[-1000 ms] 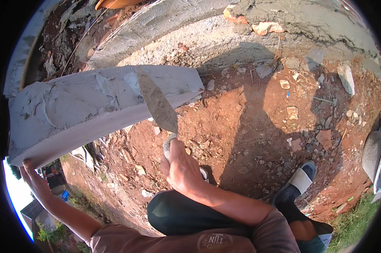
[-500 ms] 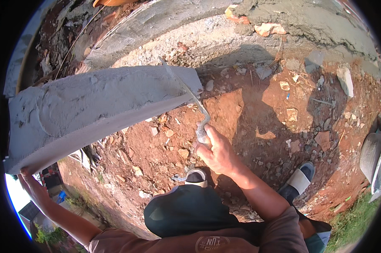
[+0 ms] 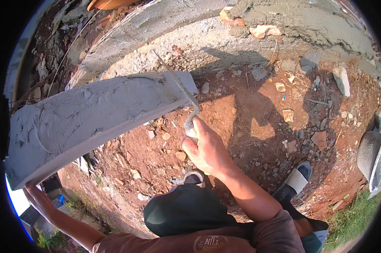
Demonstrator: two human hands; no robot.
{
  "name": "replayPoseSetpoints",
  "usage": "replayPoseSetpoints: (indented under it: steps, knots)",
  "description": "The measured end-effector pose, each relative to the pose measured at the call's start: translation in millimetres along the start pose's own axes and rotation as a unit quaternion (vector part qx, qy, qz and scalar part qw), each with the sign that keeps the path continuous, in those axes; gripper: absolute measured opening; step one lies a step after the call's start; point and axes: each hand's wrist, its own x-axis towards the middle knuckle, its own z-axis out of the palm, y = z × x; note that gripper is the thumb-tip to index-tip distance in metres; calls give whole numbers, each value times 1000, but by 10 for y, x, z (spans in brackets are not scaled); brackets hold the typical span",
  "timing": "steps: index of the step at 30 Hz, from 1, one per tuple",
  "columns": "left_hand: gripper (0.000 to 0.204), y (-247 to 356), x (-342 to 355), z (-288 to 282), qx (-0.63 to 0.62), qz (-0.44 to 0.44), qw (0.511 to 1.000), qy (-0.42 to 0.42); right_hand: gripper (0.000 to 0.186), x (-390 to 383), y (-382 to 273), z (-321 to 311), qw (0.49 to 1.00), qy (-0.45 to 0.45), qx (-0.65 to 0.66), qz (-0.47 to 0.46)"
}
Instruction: The person scoops wet cement from a bucket with a trowel and spreads it along a narrow trench. They place a long concrete block into the trench, press it into the mortar, and tap it with the trowel to level it. The person repeats this process by applying more cement and setting another block in line.
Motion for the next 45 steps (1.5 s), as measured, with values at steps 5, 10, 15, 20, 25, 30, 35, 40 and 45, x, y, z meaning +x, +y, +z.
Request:
replayPoseSetpoints:
  steps: [5,10,15,20,25,30,35,40,45]
  knots:
    - [92,-155,81,37,2,83,996,-24,44,43,-7,109,990,-57,-42,118]
    - [93,-169,89,34,1,92,994,-51,36,-196,-767,316,996,-54,-10,-77]
    - [90,-171,99,26,-8,79,994,-77,50,-456,-1398,440,971,-123,42,-199]
    - [89,-203,94,-21,-38,63,994,-84,63,-244,-1396,510,941,-44,-80,-326]
    - [90,-232,106,-67,-43,53,993,-94,46,180,-575,493,975,41,-159,-150]
    - [91,-201,14,96,-98,36,991,-85,50,-144,-461,491,963,51,-123,-233]
    - [92,-68,28,-24,-82,48,993,-71,52,-105,-440,754,965,66,-79,-242]
    - [92,-140,-69,129,-55,54,996,-53,38,53,181,613,984,78,-148,-61]
    - [91,-284,70,-21,-32,87,994,-64,48,88,898,545,973,78,-207,58]
